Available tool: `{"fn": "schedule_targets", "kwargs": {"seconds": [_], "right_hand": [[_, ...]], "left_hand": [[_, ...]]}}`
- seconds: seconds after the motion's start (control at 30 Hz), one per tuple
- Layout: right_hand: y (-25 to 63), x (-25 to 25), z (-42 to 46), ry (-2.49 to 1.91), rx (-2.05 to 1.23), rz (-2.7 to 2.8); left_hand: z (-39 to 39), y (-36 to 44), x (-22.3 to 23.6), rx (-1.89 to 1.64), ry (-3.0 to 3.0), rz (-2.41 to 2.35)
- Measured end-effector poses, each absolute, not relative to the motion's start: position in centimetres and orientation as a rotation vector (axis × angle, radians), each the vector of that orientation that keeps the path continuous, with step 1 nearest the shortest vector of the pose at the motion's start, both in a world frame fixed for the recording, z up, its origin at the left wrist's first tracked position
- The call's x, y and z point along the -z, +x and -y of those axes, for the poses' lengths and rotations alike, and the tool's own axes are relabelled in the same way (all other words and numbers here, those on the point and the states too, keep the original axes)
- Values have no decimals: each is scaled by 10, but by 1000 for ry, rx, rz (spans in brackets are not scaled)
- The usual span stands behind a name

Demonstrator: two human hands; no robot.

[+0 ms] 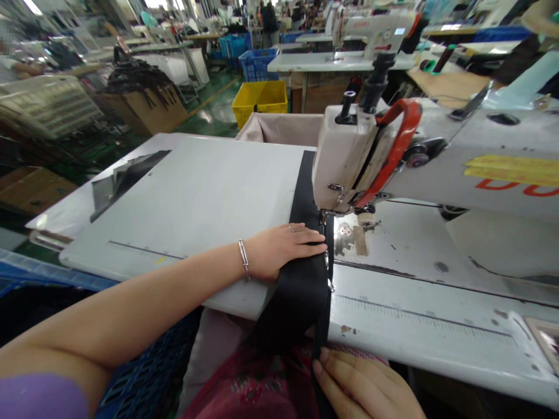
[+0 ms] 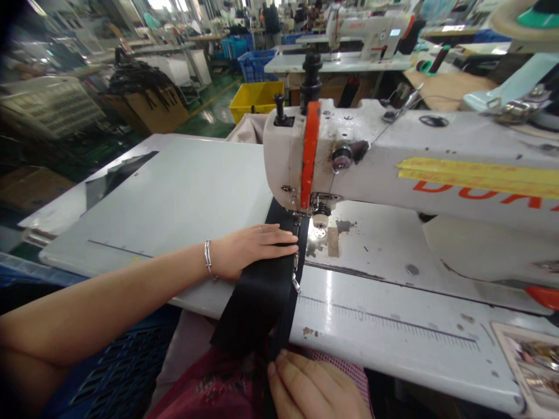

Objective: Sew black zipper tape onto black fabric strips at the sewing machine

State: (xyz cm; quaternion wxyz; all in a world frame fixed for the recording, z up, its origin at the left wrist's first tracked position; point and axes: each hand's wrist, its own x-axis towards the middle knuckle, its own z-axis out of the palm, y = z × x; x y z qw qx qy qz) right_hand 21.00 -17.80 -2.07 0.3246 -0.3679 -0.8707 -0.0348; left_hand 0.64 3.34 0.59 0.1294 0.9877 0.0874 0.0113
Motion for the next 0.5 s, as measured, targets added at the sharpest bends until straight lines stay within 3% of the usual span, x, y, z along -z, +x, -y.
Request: {"fn": "schedule_targets", "kwargs": {"seconds": [0.17,0.33,0.5], "right_hand": [[207,22,177,-932,136,2288],[207,30,183,-958,110,2271],[212,32,171,-863,-45,2377]], "left_hand": [[-20,0,-3,-170,2785,-393],[83,-28,8,-682,2242,-1336],[154,-30,26,-421,1685,-928]]}}
